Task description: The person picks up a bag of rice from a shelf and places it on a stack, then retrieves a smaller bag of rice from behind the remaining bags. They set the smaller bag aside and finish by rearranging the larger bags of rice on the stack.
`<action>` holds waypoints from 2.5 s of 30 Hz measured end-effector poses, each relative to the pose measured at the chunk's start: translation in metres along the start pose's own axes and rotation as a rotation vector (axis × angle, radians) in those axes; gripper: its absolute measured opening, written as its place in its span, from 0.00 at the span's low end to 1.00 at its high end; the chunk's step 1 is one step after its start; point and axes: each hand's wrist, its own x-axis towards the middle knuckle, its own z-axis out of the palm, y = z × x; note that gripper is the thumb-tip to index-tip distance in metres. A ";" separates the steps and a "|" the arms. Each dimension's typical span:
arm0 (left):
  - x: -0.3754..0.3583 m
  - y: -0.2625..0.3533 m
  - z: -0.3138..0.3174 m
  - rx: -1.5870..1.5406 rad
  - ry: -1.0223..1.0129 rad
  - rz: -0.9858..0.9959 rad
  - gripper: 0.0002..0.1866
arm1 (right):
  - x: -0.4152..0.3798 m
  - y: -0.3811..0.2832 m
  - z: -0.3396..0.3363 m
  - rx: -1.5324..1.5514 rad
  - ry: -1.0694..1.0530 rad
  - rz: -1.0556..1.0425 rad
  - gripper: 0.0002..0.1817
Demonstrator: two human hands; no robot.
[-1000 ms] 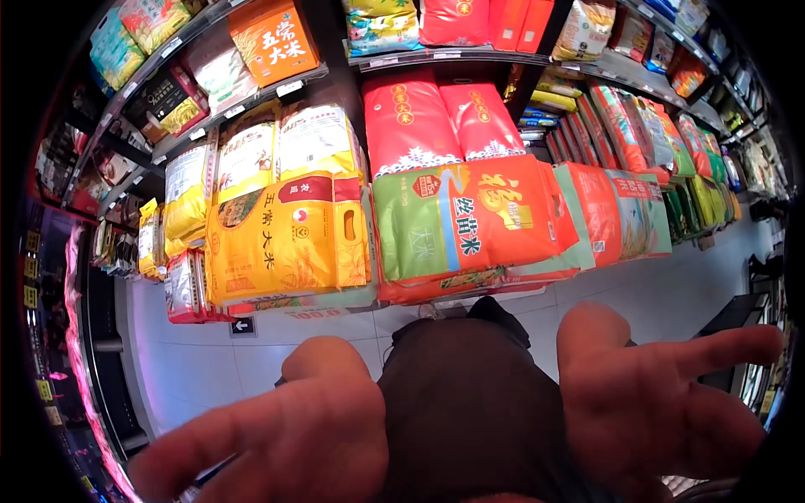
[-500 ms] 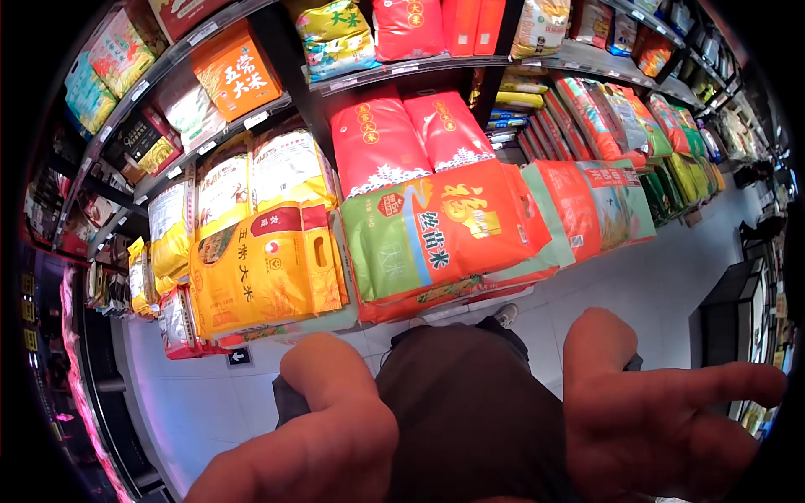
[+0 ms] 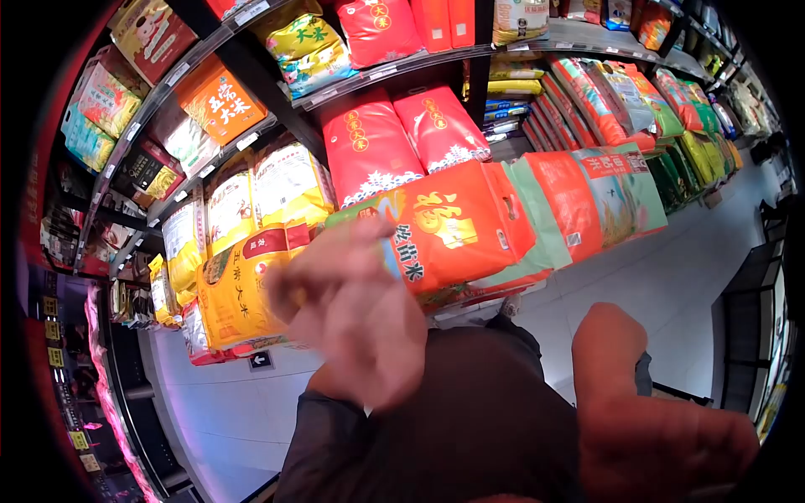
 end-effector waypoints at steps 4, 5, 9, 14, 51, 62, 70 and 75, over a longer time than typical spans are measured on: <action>-0.054 -0.087 0.056 0.047 0.023 -0.528 0.24 | 0.010 0.000 -0.032 0.024 0.101 -0.020 0.18; -0.068 -0.108 0.063 0.181 -0.077 -0.541 0.24 | 0.008 0.016 -0.035 0.299 0.157 -0.073 0.19; -0.131 -0.194 0.078 0.677 -0.348 -0.556 0.24 | 0.016 0.011 -0.094 0.116 0.047 -0.158 0.21; -0.188 -0.258 0.068 1.277 -0.506 -0.423 0.24 | -0.005 -0.060 -0.183 -0.219 0.102 -0.014 0.07; -0.206 -0.250 0.138 1.318 -0.797 -0.334 0.25 | -0.180 -0.145 -0.459 -0.540 -0.368 2.558 0.17; -0.226 -0.247 0.204 1.380 -0.765 -0.519 0.13 | -0.153 -0.124 -0.572 -0.686 -0.455 2.406 0.15; -0.212 -0.259 0.217 1.473 -0.528 -1.038 0.13 | -0.164 -0.135 -0.650 -0.523 -0.276 2.472 0.14; -0.224 -0.276 0.211 1.584 -0.443 -1.198 0.15 | -0.170 -0.127 -0.667 -0.343 -0.251 2.576 0.12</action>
